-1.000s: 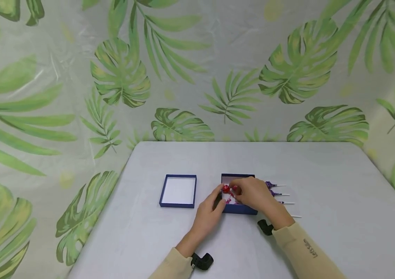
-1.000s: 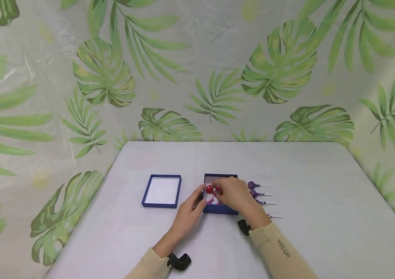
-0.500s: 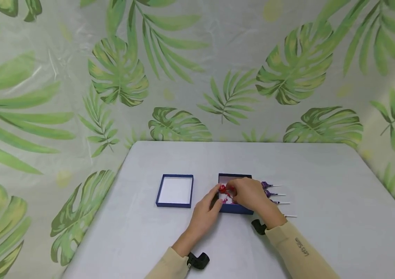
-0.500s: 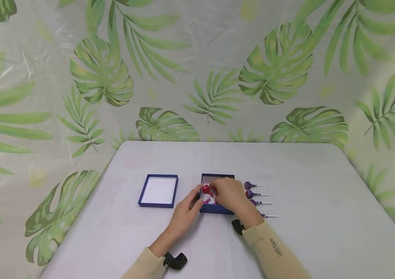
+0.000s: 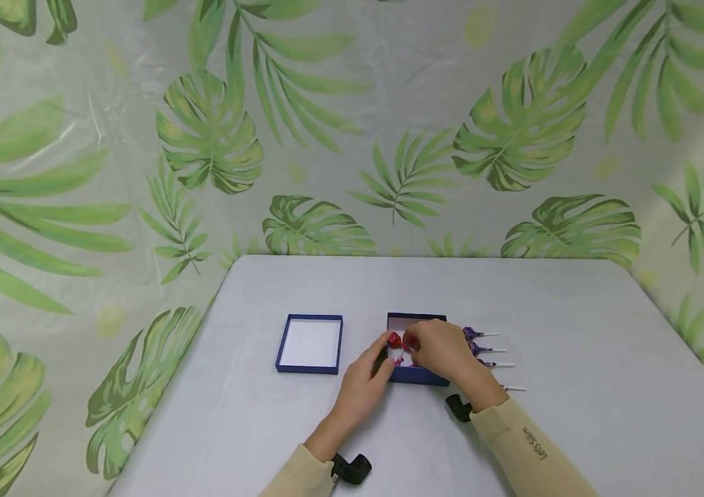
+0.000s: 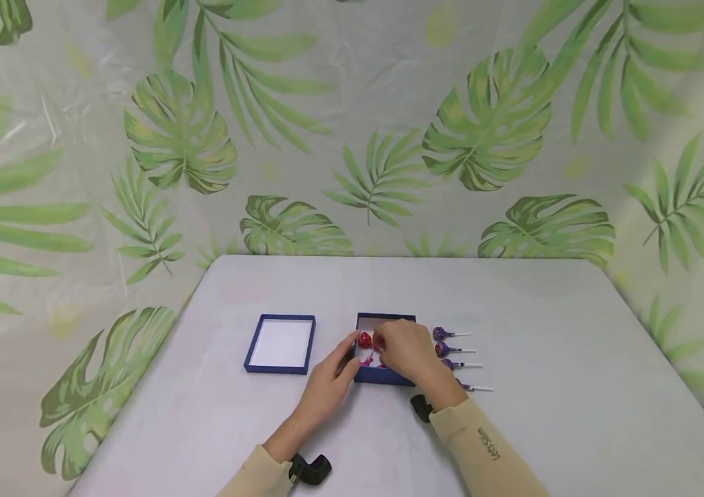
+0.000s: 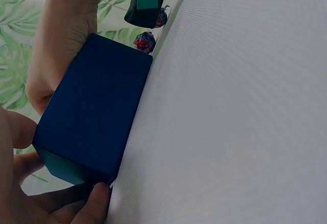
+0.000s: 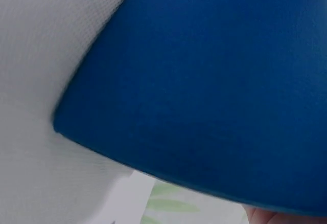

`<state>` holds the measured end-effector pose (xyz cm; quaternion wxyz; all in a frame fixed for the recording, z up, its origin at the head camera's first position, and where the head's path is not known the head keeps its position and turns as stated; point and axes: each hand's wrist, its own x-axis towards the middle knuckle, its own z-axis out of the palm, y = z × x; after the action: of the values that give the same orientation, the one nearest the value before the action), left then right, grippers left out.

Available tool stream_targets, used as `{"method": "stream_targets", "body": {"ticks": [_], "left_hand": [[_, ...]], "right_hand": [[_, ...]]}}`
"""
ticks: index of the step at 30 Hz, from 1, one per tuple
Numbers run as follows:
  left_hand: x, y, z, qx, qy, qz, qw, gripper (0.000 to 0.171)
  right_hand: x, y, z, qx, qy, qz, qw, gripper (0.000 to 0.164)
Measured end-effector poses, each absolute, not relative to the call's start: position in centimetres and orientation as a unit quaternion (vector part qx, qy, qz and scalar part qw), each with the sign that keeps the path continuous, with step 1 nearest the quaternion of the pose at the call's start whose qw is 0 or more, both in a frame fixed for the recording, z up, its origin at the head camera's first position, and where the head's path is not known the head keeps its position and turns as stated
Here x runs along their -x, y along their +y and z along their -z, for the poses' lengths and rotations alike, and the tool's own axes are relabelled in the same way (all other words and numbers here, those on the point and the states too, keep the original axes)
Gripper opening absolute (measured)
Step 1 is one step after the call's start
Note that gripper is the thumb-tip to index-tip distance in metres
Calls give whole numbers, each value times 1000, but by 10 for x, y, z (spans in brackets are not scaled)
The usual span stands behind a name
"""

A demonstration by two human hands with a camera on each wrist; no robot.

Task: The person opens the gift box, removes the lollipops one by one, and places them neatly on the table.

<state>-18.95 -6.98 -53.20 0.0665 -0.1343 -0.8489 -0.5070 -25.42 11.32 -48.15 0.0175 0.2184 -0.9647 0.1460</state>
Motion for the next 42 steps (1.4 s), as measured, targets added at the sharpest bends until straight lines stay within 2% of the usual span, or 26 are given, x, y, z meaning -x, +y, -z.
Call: {"method": "stream_targets", "body": {"ticks": [8,17,27,42], "left_hand": [[189,-69,528,130,-847,512,63,51],[188,-70,529,120,-845,517,62,51],[188,-70,534,130,-846,511,79,50],[187,-70,530,125,-848,510,72,51]], "right_hand": [[256,114,485,-223,-960,-159,60,7],[254,110,490,-227,-956,-151,103,5],[250,108,487,-241,-950,-153,130,6],[245,113,475,-257,-945,-121,161,11]]}}
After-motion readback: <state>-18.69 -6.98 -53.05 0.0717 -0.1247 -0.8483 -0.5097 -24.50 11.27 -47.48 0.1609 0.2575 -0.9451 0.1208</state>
